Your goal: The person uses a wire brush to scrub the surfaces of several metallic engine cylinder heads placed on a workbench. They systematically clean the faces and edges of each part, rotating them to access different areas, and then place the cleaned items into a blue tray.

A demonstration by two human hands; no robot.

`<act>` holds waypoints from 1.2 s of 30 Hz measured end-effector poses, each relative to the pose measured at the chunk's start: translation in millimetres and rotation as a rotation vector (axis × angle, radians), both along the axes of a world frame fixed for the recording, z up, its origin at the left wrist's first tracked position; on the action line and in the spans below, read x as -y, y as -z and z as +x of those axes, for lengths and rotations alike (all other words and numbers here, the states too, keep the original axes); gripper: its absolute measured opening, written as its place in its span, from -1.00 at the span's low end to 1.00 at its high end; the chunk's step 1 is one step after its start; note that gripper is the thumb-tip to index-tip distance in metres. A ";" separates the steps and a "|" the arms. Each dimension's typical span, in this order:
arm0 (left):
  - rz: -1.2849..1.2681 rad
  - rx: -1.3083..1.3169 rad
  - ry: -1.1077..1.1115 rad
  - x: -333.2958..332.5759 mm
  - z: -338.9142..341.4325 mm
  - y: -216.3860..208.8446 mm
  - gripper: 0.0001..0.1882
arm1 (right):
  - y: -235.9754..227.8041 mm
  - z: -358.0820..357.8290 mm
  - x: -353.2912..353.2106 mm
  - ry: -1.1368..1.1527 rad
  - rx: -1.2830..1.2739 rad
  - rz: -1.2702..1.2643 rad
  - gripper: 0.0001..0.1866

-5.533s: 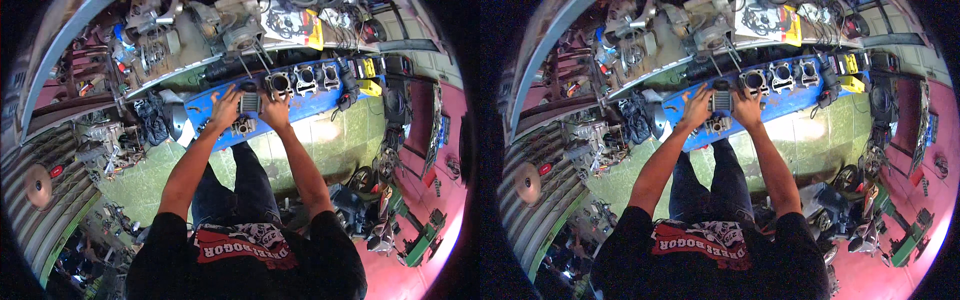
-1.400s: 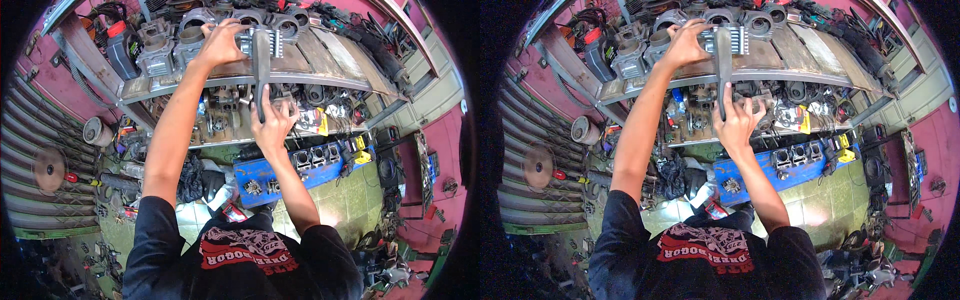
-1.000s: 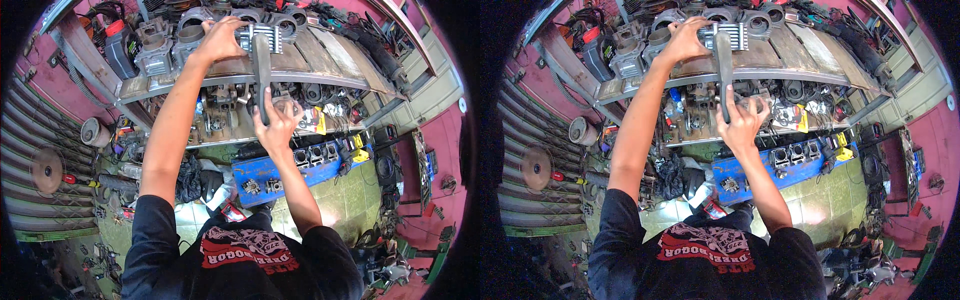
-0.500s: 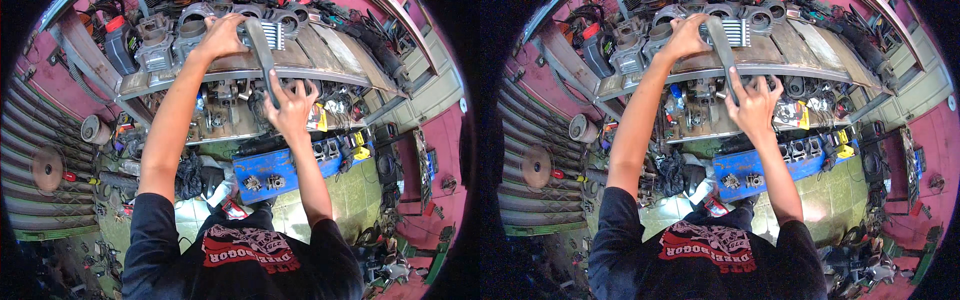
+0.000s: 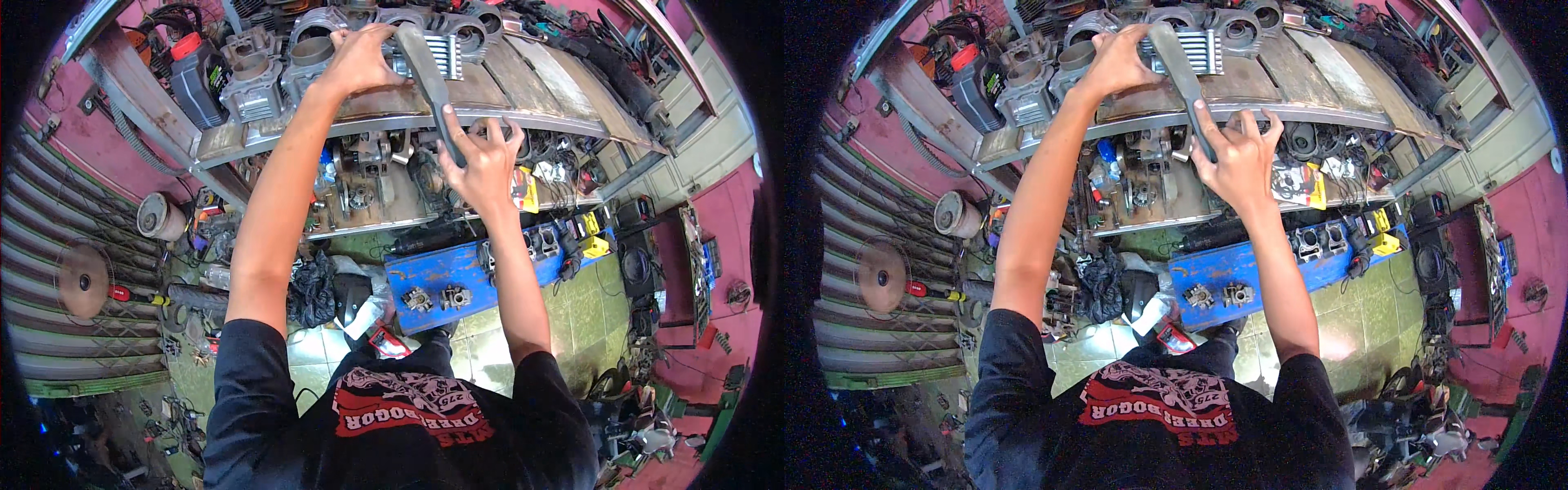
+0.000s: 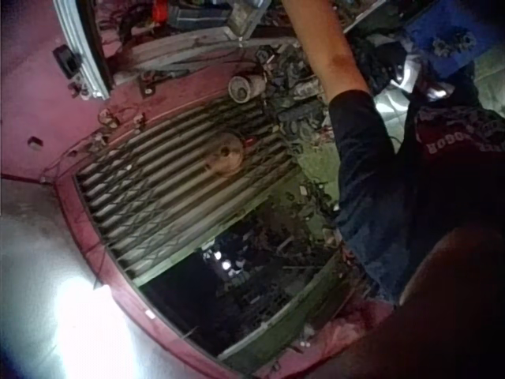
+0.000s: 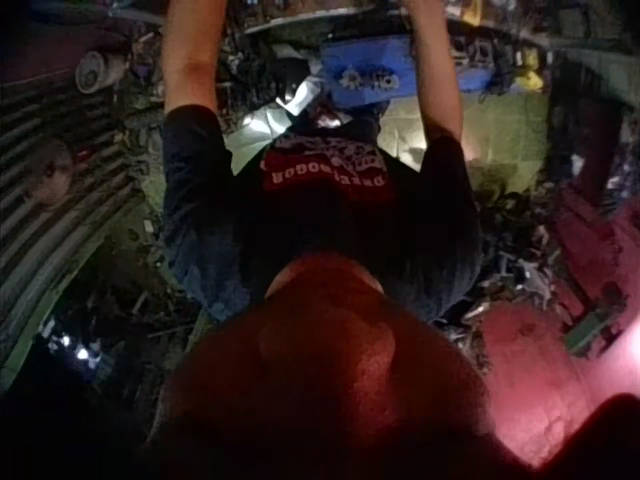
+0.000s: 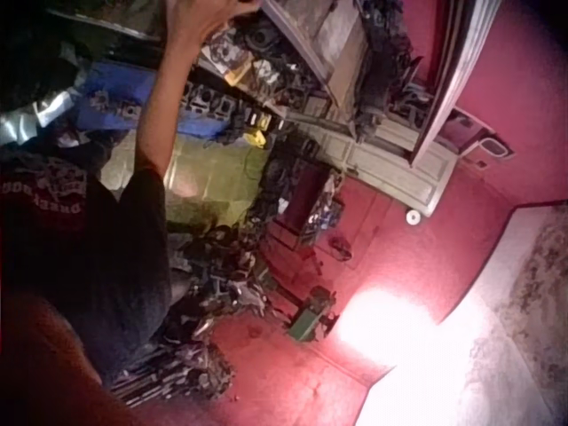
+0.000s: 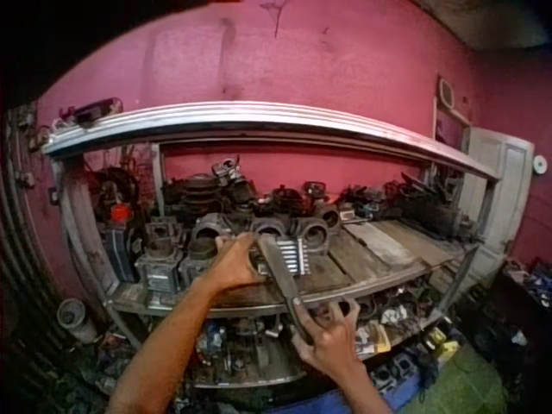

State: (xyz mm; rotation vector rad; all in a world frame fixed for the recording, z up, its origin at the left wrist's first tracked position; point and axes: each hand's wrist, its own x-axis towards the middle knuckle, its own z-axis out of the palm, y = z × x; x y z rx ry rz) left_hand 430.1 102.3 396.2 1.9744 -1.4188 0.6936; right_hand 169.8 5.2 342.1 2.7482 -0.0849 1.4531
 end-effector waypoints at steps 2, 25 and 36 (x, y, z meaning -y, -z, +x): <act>0.035 0.017 0.030 -1.2 -1.6 -1.3 -0.11 | 4.5 -3.6 2.0 -0.019 -0.010 0.003 -0.41; 0.060 0.032 0.045 -5.5 -0.9 -2.4 -0.13 | -33.6 -19.8 18.7 -0.061 -0.209 0.028 -0.43; 0.044 0.039 0.005 1.1 1.5 0.9 -0.04 | 20.7 12.1 -2.1 0.092 0.067 0.066 -0.42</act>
